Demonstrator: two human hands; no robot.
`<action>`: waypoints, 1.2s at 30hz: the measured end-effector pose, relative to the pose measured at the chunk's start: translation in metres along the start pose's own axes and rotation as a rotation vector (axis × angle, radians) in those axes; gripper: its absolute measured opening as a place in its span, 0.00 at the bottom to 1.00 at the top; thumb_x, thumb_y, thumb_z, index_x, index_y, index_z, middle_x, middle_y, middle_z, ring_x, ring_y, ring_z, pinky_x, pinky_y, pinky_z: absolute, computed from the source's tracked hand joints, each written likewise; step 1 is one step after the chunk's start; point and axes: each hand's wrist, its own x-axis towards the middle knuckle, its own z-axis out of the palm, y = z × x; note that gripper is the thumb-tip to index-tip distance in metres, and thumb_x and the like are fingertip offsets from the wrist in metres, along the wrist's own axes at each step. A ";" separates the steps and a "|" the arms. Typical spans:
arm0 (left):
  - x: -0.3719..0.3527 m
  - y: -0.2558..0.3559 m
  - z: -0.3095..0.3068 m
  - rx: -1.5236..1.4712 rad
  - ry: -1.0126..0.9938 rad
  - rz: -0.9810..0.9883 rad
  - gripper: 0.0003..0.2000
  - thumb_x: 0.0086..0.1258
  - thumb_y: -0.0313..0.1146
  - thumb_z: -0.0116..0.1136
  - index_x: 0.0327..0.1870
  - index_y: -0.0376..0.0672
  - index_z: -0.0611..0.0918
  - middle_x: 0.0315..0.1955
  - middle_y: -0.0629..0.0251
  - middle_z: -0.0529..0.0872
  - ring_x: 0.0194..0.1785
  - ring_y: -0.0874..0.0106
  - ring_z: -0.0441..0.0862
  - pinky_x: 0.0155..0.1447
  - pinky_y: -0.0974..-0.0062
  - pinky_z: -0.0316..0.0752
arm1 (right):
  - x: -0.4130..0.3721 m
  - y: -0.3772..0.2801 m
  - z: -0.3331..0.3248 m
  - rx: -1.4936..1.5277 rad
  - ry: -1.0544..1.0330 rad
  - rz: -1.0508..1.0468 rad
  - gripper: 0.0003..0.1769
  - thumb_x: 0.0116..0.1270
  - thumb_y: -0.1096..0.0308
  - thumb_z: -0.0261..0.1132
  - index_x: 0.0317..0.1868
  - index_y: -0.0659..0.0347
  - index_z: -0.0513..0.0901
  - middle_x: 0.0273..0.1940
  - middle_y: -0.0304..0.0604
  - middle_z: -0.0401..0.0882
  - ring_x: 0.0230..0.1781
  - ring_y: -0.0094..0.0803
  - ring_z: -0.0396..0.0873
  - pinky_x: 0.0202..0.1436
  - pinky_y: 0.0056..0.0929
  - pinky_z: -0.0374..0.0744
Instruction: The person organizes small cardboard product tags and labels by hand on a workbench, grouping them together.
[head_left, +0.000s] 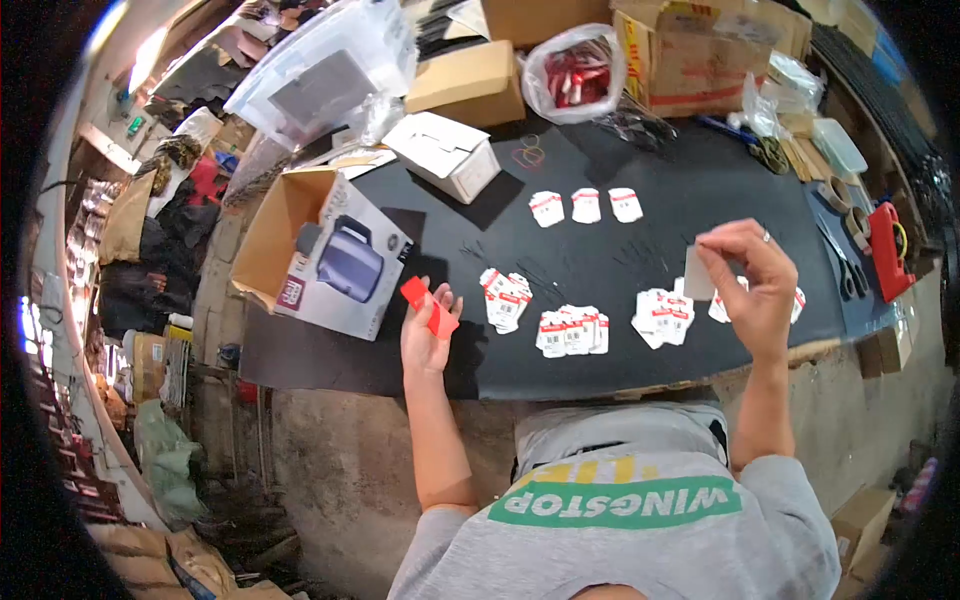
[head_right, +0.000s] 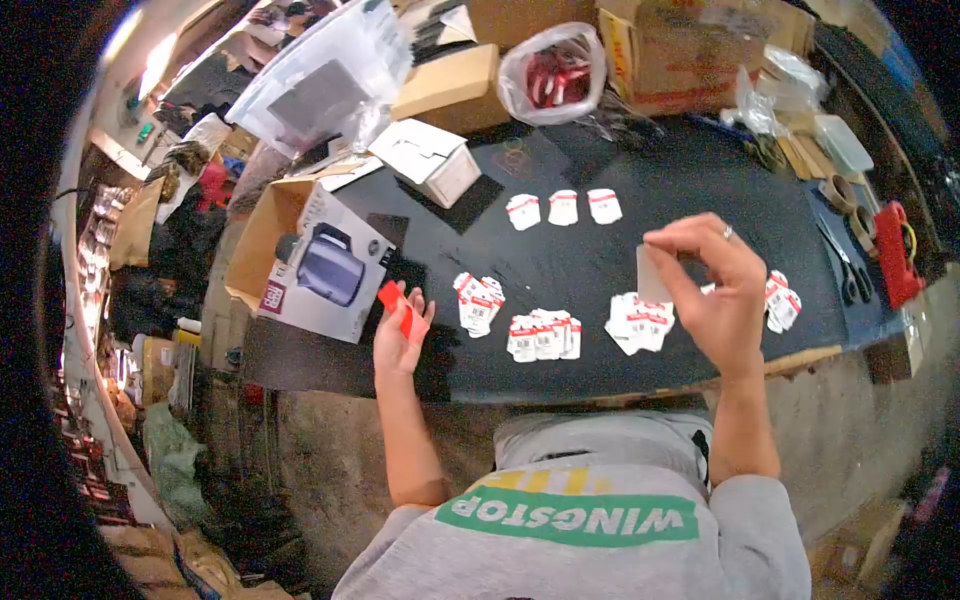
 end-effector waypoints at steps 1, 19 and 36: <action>-0.003 0.004 0.009 -0.109 -0.094 -0.094 0.18 0.72 0.33 0.50 0.61 0.43 0.68 0.47 0.58 0.76 0.50 0.66 0.74 0.63 0.54 0.68 | 0.001 0.003 -0.003 -0.013 0.013 -0.032 0.07 0.53 0.84 0.66 0.34 0.67 0.83 0.32 0.43 0.81 0.34 0.28 0.79 0.38 0.22 0.76; -0.035 -0.114 0.249 0.074 -0.563 -0.752 0.20 0.74 0.32 0.48 0.63 0.35 0.65 0.56 0.53 0.75 0.59 0.64 0.76 0.63 0.60 0.72 | -0.007 0.057 -0.124 0.075 0.234 0.224 0.05 0.59 0.79 0.66 0.37 0.65 0.84 0.32 0.37 0.83 0.32 0.18 0.79 0.37 0.16 0.76; -0.026 -0.127 0.267 0.356 -0.531 -0.365 0.13 0.67 0.31 0.59 0.48 0.33 0.76 0.41 0.51 0.85 0.44 0.65 0.84 0.47 0.71 0.80 | 0.036 0.042 -0.080 0.295 0.029 0.325 0.05 0.60 0.78 0.66 0.38 0.67 0.84 0.33 0.39 0.83 0.33 0.19 0.80 0.38 0.16 0.77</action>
